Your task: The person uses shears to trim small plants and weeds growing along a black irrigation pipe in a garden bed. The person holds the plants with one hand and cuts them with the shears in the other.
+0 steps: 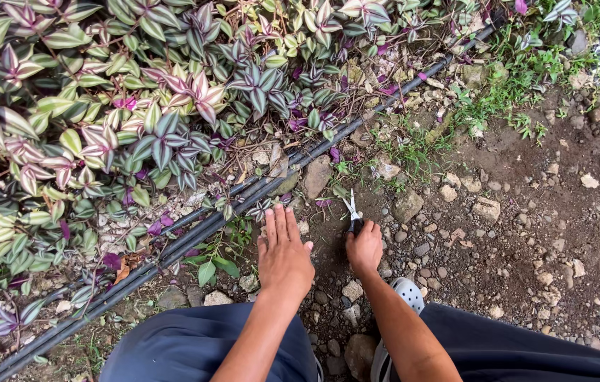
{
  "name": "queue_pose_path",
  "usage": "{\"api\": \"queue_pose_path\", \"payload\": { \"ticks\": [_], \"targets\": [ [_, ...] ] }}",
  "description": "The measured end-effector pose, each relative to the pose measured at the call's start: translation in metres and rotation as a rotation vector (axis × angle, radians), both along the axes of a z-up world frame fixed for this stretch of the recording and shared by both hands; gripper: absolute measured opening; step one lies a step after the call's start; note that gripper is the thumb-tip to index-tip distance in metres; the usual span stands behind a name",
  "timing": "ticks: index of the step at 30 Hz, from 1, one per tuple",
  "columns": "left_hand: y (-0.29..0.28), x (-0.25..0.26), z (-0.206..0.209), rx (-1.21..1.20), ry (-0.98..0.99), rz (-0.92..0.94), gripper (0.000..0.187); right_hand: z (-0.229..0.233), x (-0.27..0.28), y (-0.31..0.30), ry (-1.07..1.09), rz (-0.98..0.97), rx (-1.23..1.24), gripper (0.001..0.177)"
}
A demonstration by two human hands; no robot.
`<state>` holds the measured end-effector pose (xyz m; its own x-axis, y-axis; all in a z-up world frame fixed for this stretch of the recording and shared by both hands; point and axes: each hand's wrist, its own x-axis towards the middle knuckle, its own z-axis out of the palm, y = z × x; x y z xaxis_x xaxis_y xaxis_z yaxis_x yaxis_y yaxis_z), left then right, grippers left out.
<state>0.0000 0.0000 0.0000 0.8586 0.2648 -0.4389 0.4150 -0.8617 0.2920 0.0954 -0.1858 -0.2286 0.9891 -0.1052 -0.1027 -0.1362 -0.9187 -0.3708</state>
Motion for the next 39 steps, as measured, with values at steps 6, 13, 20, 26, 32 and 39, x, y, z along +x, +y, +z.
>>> {"api": "queue_pose_path", "payload": {
  "ticks": [6, 13, 20, 26, 32, 39],
  "targets": [
    [-0.008, 0.017, 0.003, -0.039, 0.013, -0.020, 0.081, -0.006, -0.009, -0.016, 0.010, -0.064, 0.277, 0.035],
    [-0.008, 0.026, 0.000, -0.056, 0.002, -0.022, 0.081, 0.037, 0.026, -0.003, 0.004, -0.088, 0.116, 0.045],
    [0.006, 0.019, -0.012, -0.051, -0.005, 0.005, 0.082, 0.021, 0.065, 0.003, -0.028, 0.014, 0.070, 0.035],
    [0.005, 0.017, -0.012, -0.054, -0.010, 0.001, 0.081, 0.009, 0.032, -0.007, -0.035, 0.048, 0.153, 0.033],
    [0.005, 0.014, -0.010, -0.057, 0.055, -0.005, 0.081, 0.025, 0.041, 0.014, -0.038, 0.072, 0.093, 0.052],
    [0.010, 0.013, -0.012, -0.034, 0.056, 0.006, 0.080, 0.019, 0.094, 0.040, -0.017, 0.032, 0.154, 0.042]
  ]
}}
